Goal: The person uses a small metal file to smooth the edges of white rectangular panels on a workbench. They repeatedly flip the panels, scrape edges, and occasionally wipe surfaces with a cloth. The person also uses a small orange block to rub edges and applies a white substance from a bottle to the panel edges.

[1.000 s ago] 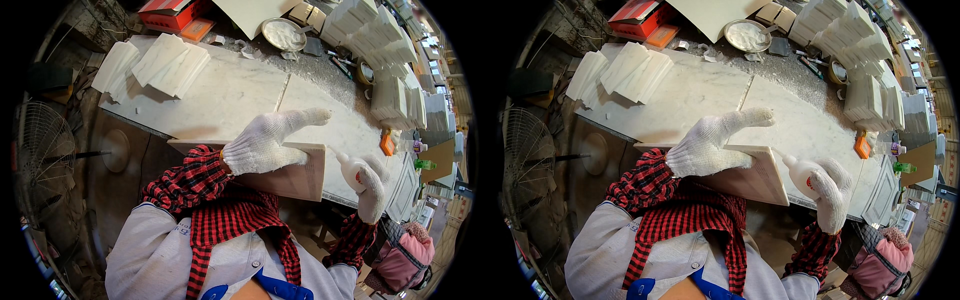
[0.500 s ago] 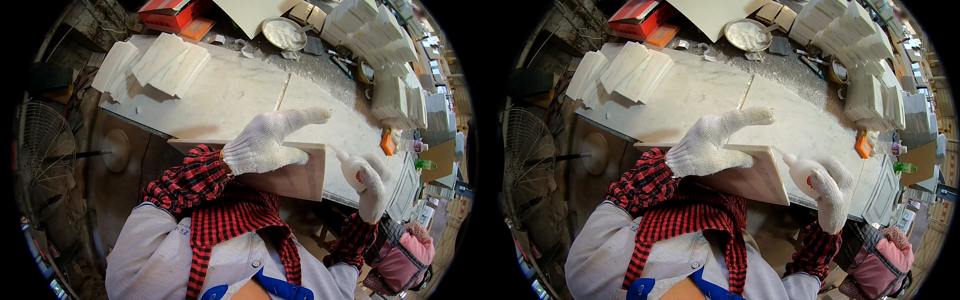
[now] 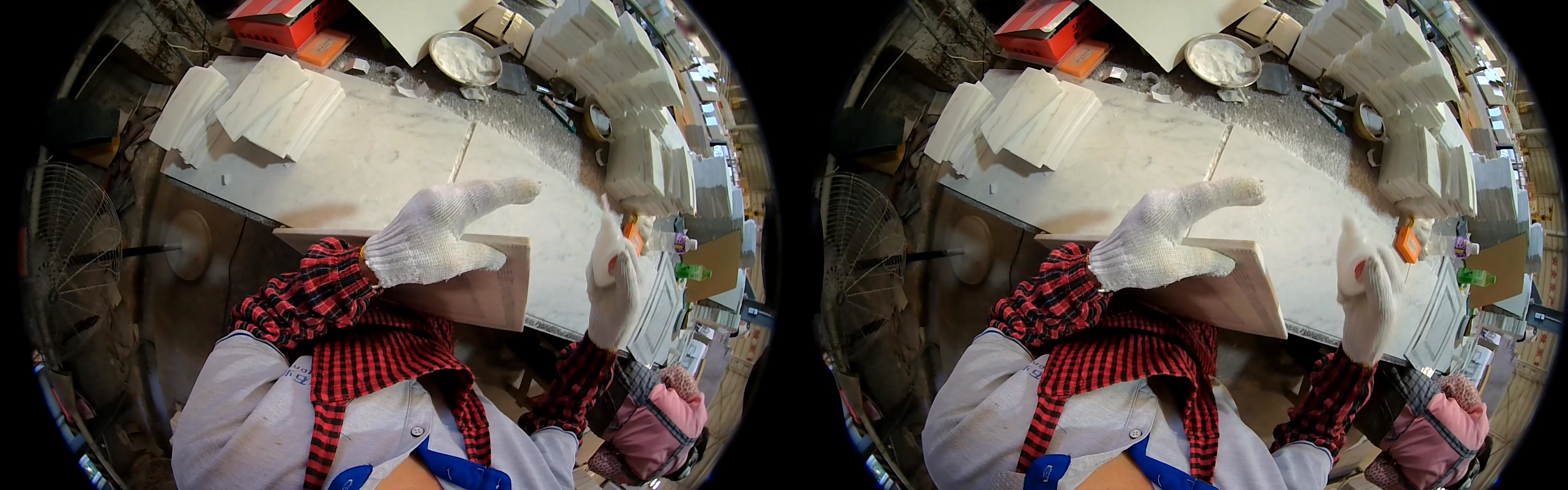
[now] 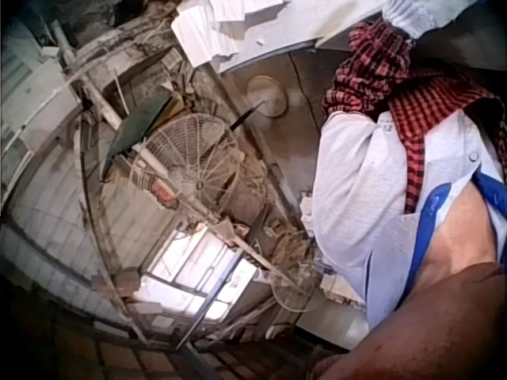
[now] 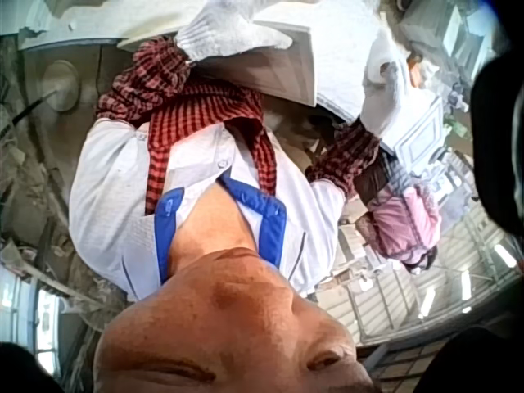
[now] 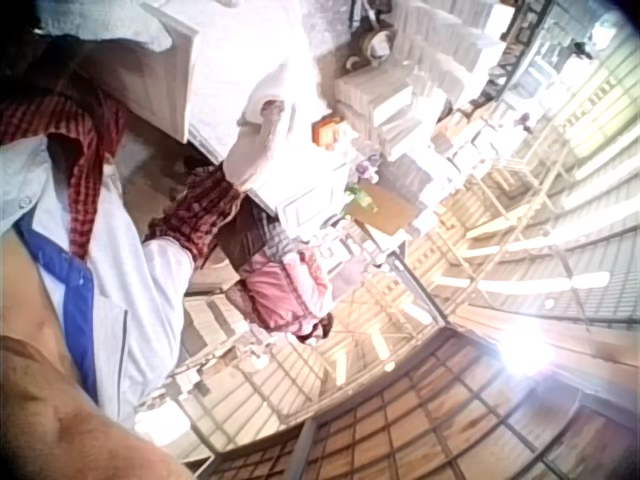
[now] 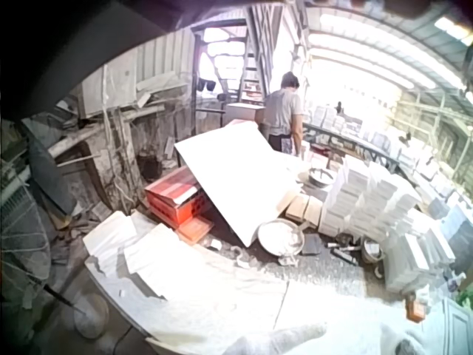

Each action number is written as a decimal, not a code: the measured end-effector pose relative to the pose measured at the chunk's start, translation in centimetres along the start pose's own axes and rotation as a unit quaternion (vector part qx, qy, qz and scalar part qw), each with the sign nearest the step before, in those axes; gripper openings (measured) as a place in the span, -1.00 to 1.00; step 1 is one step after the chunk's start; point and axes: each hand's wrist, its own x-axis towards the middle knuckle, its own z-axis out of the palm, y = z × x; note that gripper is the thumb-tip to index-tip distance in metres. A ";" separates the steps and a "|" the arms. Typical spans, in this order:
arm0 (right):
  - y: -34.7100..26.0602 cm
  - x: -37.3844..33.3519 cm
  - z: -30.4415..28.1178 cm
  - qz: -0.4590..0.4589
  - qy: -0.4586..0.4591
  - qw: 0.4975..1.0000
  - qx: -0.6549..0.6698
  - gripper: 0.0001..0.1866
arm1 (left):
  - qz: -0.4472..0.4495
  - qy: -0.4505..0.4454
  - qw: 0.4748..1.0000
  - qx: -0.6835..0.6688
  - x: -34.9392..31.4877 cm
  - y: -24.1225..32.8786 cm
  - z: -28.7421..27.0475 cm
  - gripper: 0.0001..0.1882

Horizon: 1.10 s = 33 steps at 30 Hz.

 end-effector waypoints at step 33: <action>13.7 20.7 7.2 -0.185 0.140 0.855 -0.463 -0.49 | 0.012 -0.009 0.997 -0.074 0.7 -0.5 0.0 -0.21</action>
